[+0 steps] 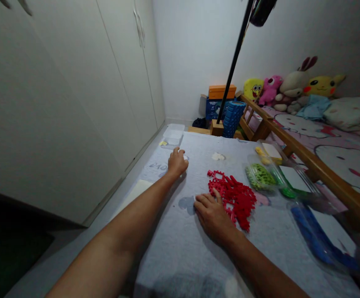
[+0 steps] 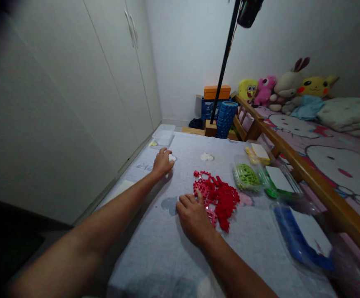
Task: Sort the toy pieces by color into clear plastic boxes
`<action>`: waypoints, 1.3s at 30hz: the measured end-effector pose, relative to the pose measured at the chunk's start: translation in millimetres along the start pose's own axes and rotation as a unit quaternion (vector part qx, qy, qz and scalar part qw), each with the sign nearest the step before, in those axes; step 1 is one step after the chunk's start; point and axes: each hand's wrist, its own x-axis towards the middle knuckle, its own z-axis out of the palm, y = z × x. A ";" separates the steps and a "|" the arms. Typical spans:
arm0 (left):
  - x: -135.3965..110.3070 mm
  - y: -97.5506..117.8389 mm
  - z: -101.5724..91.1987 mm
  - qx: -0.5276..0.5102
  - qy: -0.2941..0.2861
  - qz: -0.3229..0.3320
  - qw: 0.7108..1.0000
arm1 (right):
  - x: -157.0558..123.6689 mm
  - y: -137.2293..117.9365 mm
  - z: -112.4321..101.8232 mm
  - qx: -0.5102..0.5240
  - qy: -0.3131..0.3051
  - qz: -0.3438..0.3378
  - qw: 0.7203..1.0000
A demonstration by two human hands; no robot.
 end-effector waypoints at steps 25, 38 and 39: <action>83.5 -32.7 3.1 0.189 -0.028 0.071 0.979 | 2.1 -1.3 -2.2 0.010 -0.024 0.016 1.000; 7.2 -15.8 -7.0 0.195 -0.008 0.118 0.974 | 2.7 -0.8 -4.3 0.004 -0.029 0.014 0.999; -2.4 -13.4 -8.6 0.195 -0.010 0.121 0.973 | 2.9 -0.8 -4.5 0.005 -0.031 0.014 0.999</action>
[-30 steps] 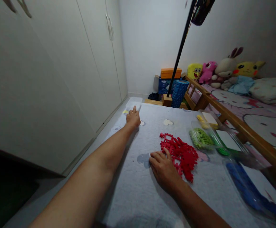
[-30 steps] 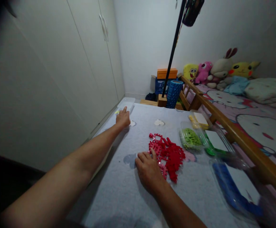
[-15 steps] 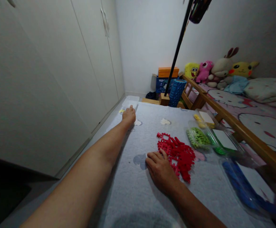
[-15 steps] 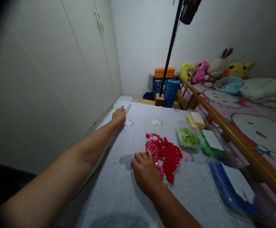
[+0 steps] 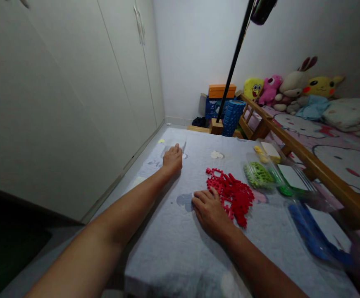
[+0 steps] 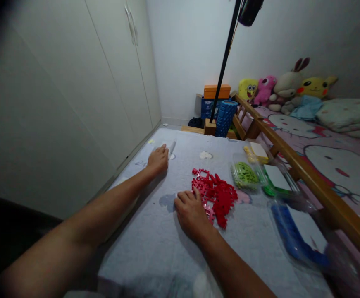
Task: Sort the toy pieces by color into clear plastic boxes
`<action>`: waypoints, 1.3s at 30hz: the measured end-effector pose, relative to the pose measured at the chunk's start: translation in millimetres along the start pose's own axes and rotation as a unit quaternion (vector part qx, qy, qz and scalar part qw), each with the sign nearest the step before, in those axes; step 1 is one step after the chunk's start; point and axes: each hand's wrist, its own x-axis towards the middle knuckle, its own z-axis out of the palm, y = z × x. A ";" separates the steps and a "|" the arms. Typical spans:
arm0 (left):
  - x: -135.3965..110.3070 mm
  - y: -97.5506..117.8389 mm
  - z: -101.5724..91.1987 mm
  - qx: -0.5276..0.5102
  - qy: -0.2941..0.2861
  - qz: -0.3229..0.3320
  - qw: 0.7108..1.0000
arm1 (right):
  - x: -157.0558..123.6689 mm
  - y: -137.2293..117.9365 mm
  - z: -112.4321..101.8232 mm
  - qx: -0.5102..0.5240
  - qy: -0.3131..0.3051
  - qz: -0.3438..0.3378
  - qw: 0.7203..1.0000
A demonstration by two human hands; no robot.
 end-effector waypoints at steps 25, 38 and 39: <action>-146.6 45.2 -47.4 -0.099 0.010 0.083 0.992 | 0.6 -2.6 -7.5 -0.003 -0.004 -0.005 1.000; -96.2 19.1 -4.1 -0.380 0.150 -0.186 0.894 | -0.3 -2.8 -7.2 -0.001 0.004 -0.007 1.000; -95.7 19.0 -0.5 -0.398 0.150 -0.194 0.884 | -0.2 -3.1 -7.4 -0.001 0.003 -0.006 1.000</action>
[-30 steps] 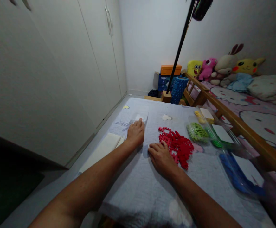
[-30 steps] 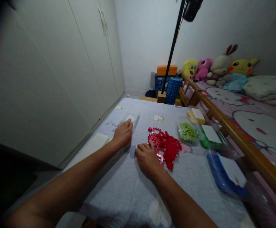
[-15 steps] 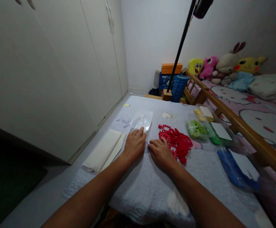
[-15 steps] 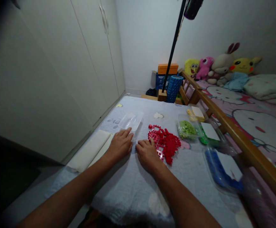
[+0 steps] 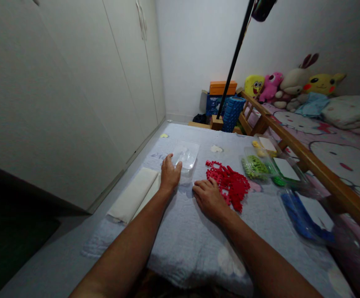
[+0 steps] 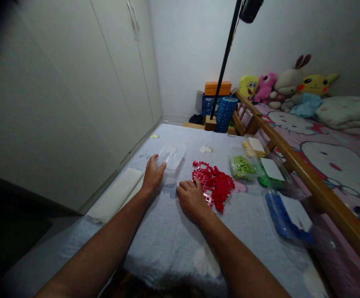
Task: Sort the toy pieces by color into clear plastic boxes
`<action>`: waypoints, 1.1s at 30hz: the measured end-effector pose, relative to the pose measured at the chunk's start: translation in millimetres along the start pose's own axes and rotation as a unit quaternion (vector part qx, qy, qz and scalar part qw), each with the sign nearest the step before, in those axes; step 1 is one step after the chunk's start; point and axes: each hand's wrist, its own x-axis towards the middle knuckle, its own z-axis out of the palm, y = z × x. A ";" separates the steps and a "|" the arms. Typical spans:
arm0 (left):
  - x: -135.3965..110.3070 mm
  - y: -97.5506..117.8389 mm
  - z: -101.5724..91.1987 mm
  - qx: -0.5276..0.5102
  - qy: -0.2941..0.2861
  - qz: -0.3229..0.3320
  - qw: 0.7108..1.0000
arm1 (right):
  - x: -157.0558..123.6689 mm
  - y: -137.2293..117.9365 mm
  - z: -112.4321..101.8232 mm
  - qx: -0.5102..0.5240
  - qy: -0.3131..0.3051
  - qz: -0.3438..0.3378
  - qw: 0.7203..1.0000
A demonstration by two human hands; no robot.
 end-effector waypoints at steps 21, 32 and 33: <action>-15.5 -1.9 -13.2 -0.225 -0.027 -0.098 0.969 | 14.5 8.4 -1.3 0.157 0.178 0.121 0.964; -24.4 14.1 -17.0 -0.328 -0.088 -0.177 0.924 | 34.6 17.3 -1.0 0.432 0.187 0.308 0.827; -24.8 14.1 -16.8 -0.328 -0.089 -0.174 0.924 | 33.6 18.2 0.2 0.428 0.192 0.306 0.828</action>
